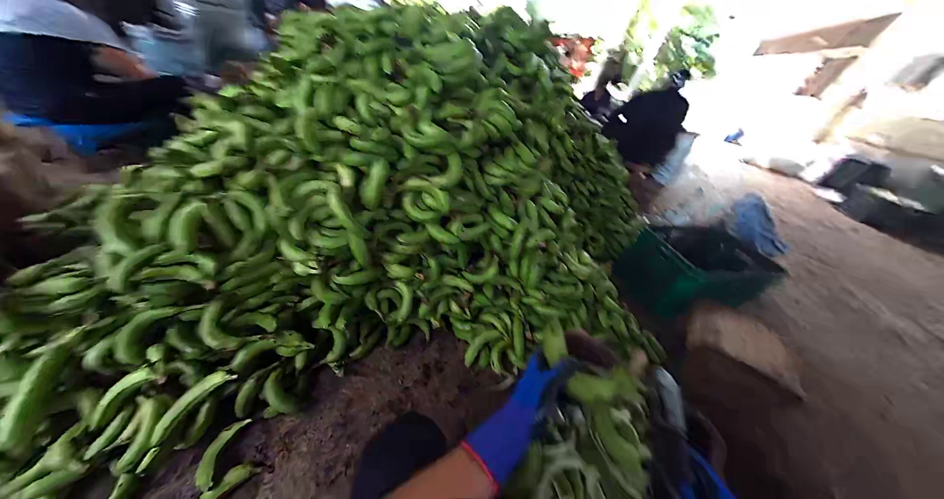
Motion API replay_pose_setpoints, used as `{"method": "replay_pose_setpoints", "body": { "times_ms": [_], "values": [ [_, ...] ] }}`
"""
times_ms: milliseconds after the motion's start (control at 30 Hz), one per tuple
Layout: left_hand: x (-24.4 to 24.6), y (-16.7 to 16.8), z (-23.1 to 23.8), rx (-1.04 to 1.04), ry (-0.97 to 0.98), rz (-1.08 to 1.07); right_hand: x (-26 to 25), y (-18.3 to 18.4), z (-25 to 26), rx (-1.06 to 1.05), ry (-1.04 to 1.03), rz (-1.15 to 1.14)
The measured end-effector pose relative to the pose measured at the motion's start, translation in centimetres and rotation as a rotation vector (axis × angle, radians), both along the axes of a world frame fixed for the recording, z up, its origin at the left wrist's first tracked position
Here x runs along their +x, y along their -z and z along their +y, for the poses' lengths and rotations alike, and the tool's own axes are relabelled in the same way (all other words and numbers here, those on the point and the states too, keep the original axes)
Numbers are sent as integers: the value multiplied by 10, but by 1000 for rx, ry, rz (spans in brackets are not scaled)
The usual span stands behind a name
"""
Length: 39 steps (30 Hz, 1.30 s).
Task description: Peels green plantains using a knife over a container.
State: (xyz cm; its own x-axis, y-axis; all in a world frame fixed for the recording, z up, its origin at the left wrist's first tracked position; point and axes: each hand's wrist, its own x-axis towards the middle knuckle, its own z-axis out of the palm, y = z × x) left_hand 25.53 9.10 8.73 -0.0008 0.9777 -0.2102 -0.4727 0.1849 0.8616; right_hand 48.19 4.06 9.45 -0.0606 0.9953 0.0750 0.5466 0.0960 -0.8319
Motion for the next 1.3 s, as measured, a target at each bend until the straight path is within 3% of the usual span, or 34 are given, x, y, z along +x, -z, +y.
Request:
{"method": "replay_pose_setpoints", "body": {
  "times_ms": [67,167,233,333,367,467,567,667,800,933,1300],
  "values": [
    [1,0,1,37,13,115,-9,-6,-8,76,84,-144],
    [7,4,3,117,14,383,-10,-7,-1,-42,80,-230],
    [10,13,6,184,20,545,-5,-3,4,-80,64,-215],
    [13,28,11,228,43,690,-3,4,2,38,97,-139],
    [13,30,11,234,58,684,-2,4,2,-15,80,-183],
    [13,21,4,211,132,478,9,21,16,-613,-139,-497],
    [5,8,4,207,229,369,22,38,12,-780,-186,-401],
    [-2,4,7,199,283,418,33,29,2,-510,-94,-118],
    [4,7,9,197,302,253,32,24,-5,-201,-31,75],
    [13,10,7,184,262,105,21,26,-11,13,-94,-87],
    [13,11,4,310,182,156,6,31,-21,263,-166,-220]
  ]
}}
